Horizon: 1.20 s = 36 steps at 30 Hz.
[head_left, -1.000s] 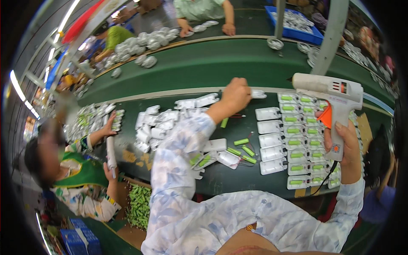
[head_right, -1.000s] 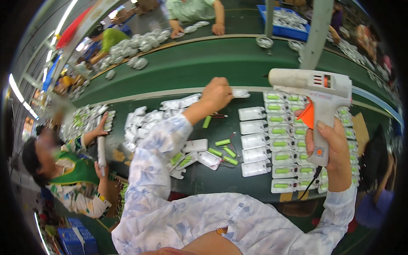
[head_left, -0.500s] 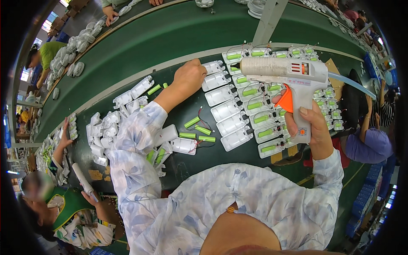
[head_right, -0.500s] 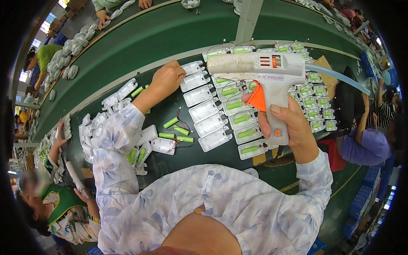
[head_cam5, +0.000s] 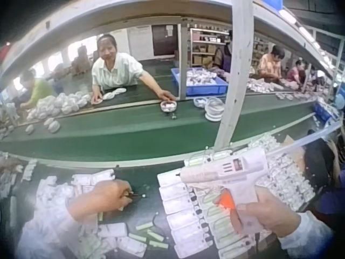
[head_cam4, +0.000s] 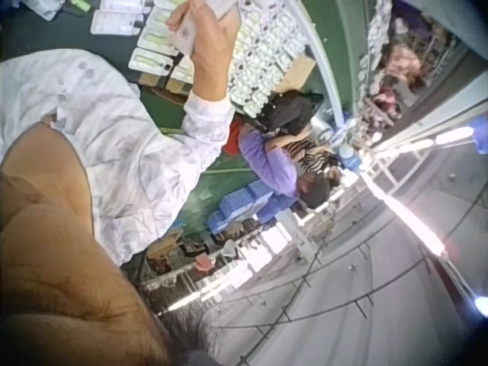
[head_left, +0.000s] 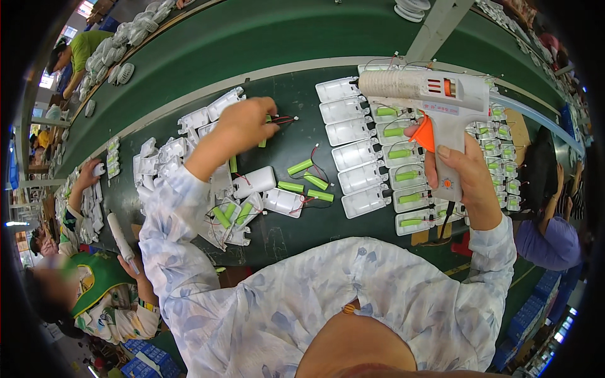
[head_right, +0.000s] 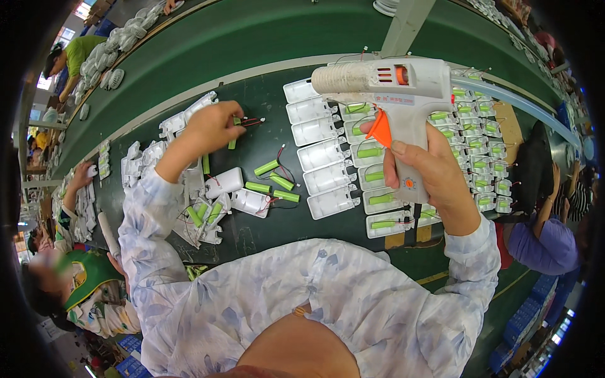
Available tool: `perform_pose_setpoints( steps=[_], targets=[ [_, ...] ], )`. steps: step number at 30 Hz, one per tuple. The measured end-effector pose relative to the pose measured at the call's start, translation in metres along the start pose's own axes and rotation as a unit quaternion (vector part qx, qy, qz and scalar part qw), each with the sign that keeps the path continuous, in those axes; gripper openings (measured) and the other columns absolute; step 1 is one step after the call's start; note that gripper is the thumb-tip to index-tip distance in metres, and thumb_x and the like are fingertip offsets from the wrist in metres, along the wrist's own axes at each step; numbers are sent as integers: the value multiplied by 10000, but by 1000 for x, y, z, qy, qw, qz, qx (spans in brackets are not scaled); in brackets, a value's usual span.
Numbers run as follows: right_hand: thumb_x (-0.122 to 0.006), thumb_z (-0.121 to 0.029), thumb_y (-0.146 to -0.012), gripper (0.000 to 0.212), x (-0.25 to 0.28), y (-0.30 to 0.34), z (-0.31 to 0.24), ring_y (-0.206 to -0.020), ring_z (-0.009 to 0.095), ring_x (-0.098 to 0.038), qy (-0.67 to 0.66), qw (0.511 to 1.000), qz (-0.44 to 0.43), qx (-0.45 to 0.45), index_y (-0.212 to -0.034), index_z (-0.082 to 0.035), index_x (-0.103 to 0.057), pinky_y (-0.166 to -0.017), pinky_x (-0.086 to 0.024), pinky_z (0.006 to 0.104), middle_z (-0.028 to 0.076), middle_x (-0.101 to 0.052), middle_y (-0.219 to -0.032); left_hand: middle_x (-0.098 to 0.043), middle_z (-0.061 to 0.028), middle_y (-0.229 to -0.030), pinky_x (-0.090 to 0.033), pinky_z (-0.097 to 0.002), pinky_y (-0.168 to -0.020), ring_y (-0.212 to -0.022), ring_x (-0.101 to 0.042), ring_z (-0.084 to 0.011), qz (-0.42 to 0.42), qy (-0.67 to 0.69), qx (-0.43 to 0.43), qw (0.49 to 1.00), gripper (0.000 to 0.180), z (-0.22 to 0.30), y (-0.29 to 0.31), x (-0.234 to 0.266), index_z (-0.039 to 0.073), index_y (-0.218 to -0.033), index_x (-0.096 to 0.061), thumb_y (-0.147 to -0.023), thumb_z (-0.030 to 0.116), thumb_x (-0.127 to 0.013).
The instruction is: The person applies hot glue to battery casings using a hot glue gun, then assembles the glued batteries into plastic housings by hand.
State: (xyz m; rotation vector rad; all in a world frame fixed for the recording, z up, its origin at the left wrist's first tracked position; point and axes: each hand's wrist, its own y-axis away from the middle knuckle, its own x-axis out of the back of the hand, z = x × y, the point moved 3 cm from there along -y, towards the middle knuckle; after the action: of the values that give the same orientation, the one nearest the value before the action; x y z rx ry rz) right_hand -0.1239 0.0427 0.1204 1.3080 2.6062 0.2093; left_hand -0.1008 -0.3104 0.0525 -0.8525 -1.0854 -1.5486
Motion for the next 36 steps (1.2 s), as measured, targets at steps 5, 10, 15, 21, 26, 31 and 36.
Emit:
perform_pose_setpoints(
  steps=[5, 10, 15, 21, 26, 31, 36],
  targets=[
    [-561, -193, -894, 461, -7, -20, 2, -599, 129, -571, 4, 1000, -4, -7, -1281, 44, -480, -538, -483, 258, 147, -637, -1179, -621, -101, -928, -518, -394, -698, -833, -640, -293, 128, -62, -117, 983, 167, 1, -1, -22, 64, -966, -689, -805, 108, -702],
    [-553, -188, -901, 439, -2, -37, 12, -609, 125, -570, 25, 999, -19, -33, -1276, 32, -496, -536, -473, 251, 144, -647, -1137, -616, -109, -926, -527, -376, -722, -836, -638, -302, 112, 32, -129, 985, 103, -17, -18, -17, 61, -921, -702, -822, 66, -672],
    [-578, -233, -913, 388, -10, -45, 11, -567, 95, -554, 66, 996, -18, -50, -1226, -5, -562, -497, -421, 225, 59, -630, -728, -697, -80, -942, -534, -288, -793, -872, -669, -164, 27, 430, -55, 901, 125, -56, -16, 0, 2, -970, -677, -907, 105, -644],
    [-567, -179, -901, 402, -1, -36, 34, -518, 134, -544, 34, 999, 15, -17, -1243, 29, -527, -441, -425, 249, 117, -663, -909, -711, -127, -901, -546, -332, -743, -808, -701, -235, 132, 397, -109, 902, 168, -39, -47, -13, 18, -941, -634, -903, 182, -636],
    [-550, -147, -886, 472, -3, -42, 33, -529, 156, -549, 0, 1000, 19, -7, -1302, 57, -459, -458, -466, 268, 179, -624, -1193, -679, -134, -855, -509, -468, -759, -895, -640, -343, 217, 56, -119, 967, 148, -27, -65, -21, 71, -977, -646, -893, 189, -618],
    [-560, -179, -887, 485, -1, -43, 29, -524, 142, -550, 6, 1000, 19, 0, -1296, 60, -455, -455, -473, 261, 183, -628, -1199, -673, -134, -916, -514, -453, -760, -893, -641, -336, 206, 72, -149, 964, 150, -27, -68, -17, 66, -940, -681, -848, 184, -670],
    [-579, -218, -888, 514, -3, -42, 27, -513, 135, -557, -22, 999, 23, 15, -1300, 62, -451, -447, -476, 254, 192, -632, -1204, -662, -136, -905, -518, -451, -759, -892, -651, -342, 191, 33, -133, 972, 130, -36, -72, -24, 63, -854, -711, -818, 188, -699]
  ],
)
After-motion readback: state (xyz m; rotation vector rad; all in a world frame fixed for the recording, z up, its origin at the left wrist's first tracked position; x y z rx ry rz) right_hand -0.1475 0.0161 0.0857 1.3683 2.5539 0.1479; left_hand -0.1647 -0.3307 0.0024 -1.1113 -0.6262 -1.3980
